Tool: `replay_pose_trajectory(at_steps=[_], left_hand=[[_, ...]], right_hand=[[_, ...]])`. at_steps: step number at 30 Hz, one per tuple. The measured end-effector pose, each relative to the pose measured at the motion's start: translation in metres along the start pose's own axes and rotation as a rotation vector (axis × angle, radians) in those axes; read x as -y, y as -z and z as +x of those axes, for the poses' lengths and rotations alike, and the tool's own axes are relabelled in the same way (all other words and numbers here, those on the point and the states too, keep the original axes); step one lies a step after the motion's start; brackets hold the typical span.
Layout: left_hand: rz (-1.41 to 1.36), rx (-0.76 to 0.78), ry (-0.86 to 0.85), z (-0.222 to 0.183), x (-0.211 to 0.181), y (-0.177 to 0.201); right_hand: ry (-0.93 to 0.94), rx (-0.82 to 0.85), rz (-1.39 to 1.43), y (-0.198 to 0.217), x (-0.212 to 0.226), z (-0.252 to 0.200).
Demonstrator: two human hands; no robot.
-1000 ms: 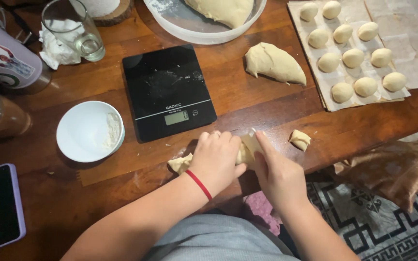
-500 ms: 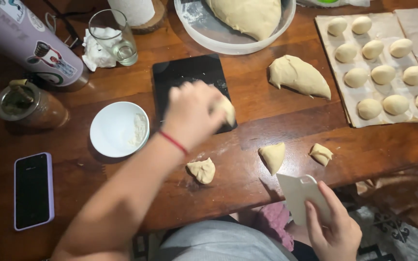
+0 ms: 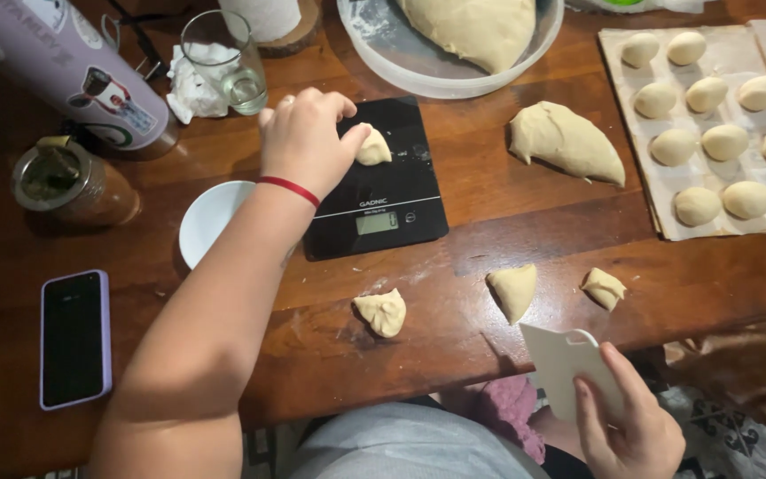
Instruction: Portioning and shaping dough into small balls using a digital scale
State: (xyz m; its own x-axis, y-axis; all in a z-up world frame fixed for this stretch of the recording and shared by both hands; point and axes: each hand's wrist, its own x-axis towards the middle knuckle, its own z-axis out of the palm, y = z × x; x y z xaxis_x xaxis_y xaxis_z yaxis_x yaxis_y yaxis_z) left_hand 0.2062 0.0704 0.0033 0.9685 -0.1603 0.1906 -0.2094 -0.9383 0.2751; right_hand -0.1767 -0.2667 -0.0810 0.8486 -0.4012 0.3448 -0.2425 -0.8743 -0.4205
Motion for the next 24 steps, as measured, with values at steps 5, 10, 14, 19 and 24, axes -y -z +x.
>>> replay_pose_trajectory(at_steps=[5,10,14,19,24], left_hand=[[-0.124,-0.064,-0.068,-0.015,-0.005,0.031],[-0.159,-0.071,-0.092,-0.021,-0.01,0.043],[-0.156,-0.053,-0.089,-0.021,-0.011,0.044],[-0.134,-0.093,-0.154,-0.03,-0.019,0.045],[-0.178,-0.131,-0.333,-0.07,-0.057,0.053]], right_hand=[[0.012,-0.036,0.026,0.001,0.006,0.003],[0.068,-0.055,0.065,-0.001,0.006,0.005],[0.087,-0.07,0.064,-0.001,0.004,0.005],[0.185,-0.003,0.066,-0.003,-0.017,0.017],[0.493,0.099,0.216,0.012,0.009,0.072]])
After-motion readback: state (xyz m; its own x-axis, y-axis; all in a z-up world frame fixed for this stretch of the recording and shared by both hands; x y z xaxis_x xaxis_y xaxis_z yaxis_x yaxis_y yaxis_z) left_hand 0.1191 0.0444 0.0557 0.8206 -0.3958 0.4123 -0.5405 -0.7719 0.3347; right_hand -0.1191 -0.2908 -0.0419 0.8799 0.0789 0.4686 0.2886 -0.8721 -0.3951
